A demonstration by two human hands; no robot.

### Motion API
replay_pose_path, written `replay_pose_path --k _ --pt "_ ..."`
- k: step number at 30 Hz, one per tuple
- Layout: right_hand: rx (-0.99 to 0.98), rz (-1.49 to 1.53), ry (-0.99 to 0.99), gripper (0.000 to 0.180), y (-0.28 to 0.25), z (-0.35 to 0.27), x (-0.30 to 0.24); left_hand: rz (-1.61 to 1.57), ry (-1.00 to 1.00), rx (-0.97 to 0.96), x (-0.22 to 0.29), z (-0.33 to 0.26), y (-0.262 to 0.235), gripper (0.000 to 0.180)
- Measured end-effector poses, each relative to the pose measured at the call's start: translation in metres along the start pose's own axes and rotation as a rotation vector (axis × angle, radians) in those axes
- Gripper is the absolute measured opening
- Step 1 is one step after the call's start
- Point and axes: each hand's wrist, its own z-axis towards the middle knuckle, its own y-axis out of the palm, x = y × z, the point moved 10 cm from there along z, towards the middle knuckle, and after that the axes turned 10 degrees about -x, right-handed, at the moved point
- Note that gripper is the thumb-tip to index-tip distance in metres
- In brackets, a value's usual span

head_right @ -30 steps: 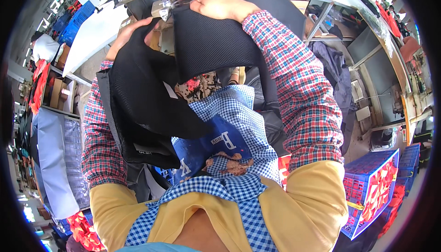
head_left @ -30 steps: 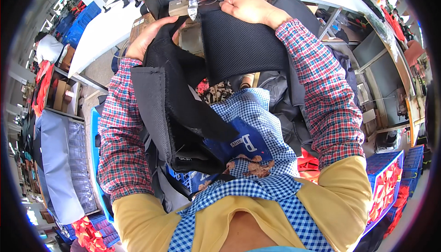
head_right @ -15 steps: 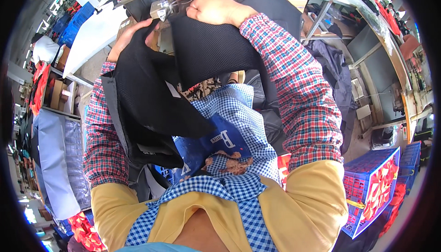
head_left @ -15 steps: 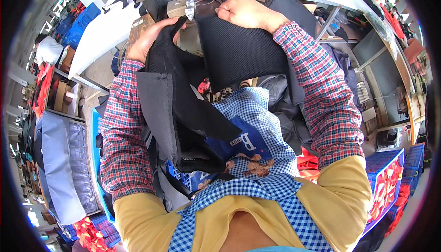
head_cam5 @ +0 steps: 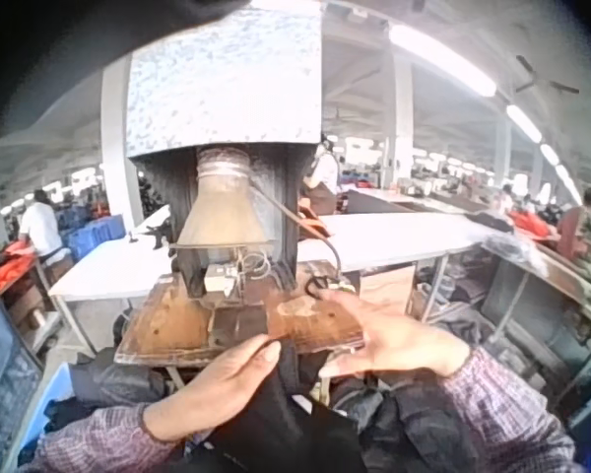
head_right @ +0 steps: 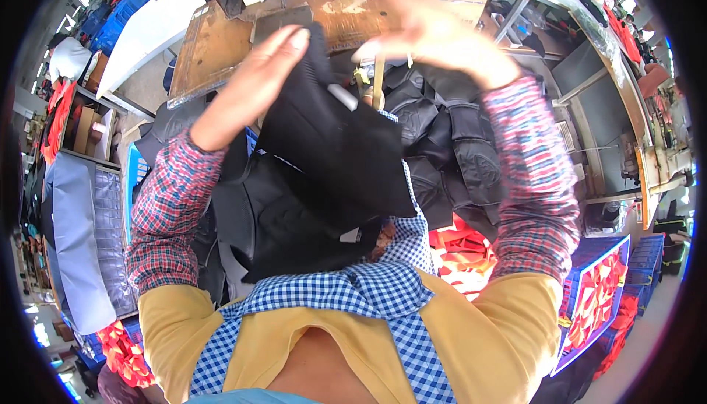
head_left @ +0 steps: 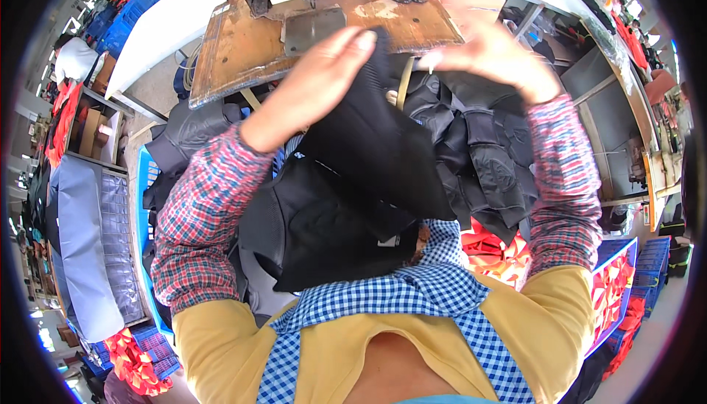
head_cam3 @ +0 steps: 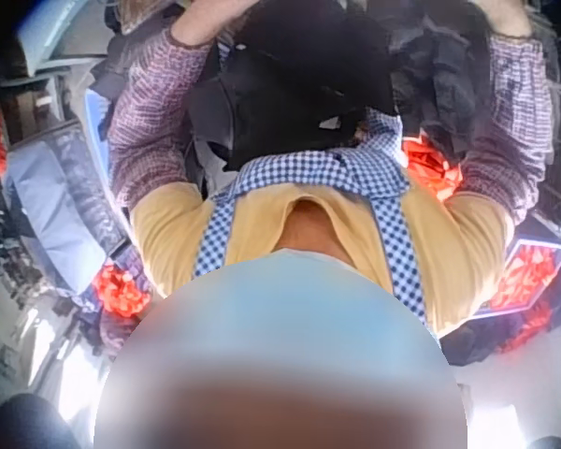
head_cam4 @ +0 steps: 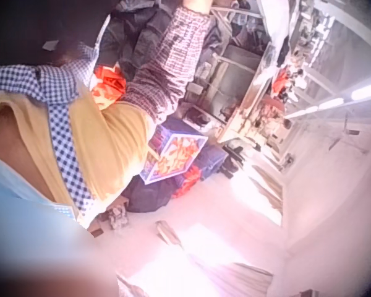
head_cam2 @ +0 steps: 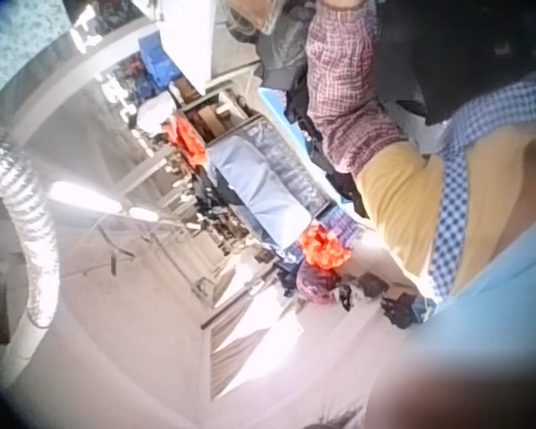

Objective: Sewing and assembling black fabric components, likely for a backpack or vest, using an industrial sewing machine.

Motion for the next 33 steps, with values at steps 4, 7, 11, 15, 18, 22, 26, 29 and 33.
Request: replay_pose_path --k 4,7,11,15,18,22,26,29,33 --pt "-0.368 0.601 -0.102 0.037 0.076 -0.014 -0.075 -0.076 0.233 -0.051 0.051 -0.029 0.034 0.037" --pt "-0.463 0.209 0.018 0.032 0.069 -0.035 -0.071 0.013 0.235 -0.052 0.042 -0.056 0.041 0.04" --pt "-0.11 0.17 0.095 0.024 -0.033 -0.076 -0.06 0.246 -0.267 -0.684 -0.027 -0.09 0.08 0.052" --pt "0.304 0.294 0.364 0.025 -0.133 -0.141 -0.021 0.023 -0.104 -0.578 0.007 -0.085 0.079 0.049" --pt "0.196 0.26 0.77 0.034 -0.132 -0.168 0.035 -0.016 0.089 -0.565 0.049 -0.072 0.087 0.044" --pt "0.136 -0.13 0.418 0.059 -0.091 -0.161 0.006 0.35 -0.019 -0.65 0.048 -0.046 0.115 0.045" --pt "-0.265 -0.058 0.137 0.077 0.013 -0.144 -0.041 0.261 -0.04 -0.72 0.04 -0.04 0.127 0.044" --pt "-0.513 -0.004 0.299 0.047 0.062 -0.135 -0.038 0.102 -0.06 -0.799 0.032 -0.046 0.135 0.044" --pt "-0.125 -0.367 0.183 0.031 0.01 -0.128 -0.057 0.308 -0.019 -0.689 0.022 -0.031 0.135 0.045"
